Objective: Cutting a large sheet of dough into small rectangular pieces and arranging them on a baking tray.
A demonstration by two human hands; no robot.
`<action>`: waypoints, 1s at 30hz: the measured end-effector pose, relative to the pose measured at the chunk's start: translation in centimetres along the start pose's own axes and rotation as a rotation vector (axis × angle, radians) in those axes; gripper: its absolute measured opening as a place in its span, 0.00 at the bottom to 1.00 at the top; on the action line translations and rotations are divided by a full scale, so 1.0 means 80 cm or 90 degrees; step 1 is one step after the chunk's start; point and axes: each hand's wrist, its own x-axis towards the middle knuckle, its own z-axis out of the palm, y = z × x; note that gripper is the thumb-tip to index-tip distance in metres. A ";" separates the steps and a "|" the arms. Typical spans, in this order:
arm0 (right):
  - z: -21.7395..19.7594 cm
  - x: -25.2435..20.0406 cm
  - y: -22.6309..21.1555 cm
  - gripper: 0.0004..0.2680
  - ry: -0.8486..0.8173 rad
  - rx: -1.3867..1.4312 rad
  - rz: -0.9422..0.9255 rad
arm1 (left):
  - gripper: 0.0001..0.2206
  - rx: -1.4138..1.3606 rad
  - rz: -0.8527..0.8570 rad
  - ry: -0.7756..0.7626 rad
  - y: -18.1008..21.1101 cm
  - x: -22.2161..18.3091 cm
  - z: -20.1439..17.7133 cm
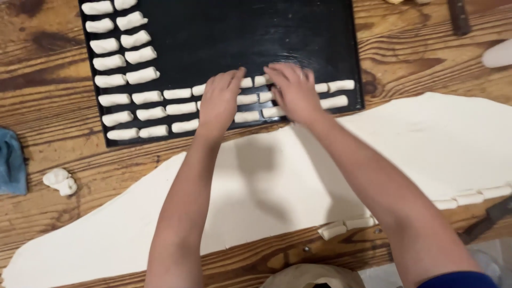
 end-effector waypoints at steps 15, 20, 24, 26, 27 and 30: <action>-0.038 -0.594 -0.017 0.22 0.039 -0.076 0.046 | 0.23 -0.336 0.104 -0.158 0.446 -0.333 -0.052; -0.063 -0.534 -0.022 0.24 -0.015 -0.112 0.069 | 0.31 -0.111 0.087 -0.154 0.477 -0.295 -0.048; -0.039 -0.515 -0.008 0.11 0.021 -0.040 0.048 | 0.19 -0.144 0.088 -0.049 0.448 -0.291 0.004; -0.010 -0.525 -0.013 0.10 0.029 0.003 0.044 | 0.16 -0.173 0.120 -0.055 0.425 -0.310 0.014; 0.010 -0.537 -0.017 0.09 0.082 0.048 -0.029 | 0.15 -0.197 0.109 -0.119 0.418 -0.326 0.007; 0.004 -0.583 -0.023 0.08 0.084 0.060 -0.094 | 0.14 -0.177 0.082 -0.210 0.394 -0.392 -0.038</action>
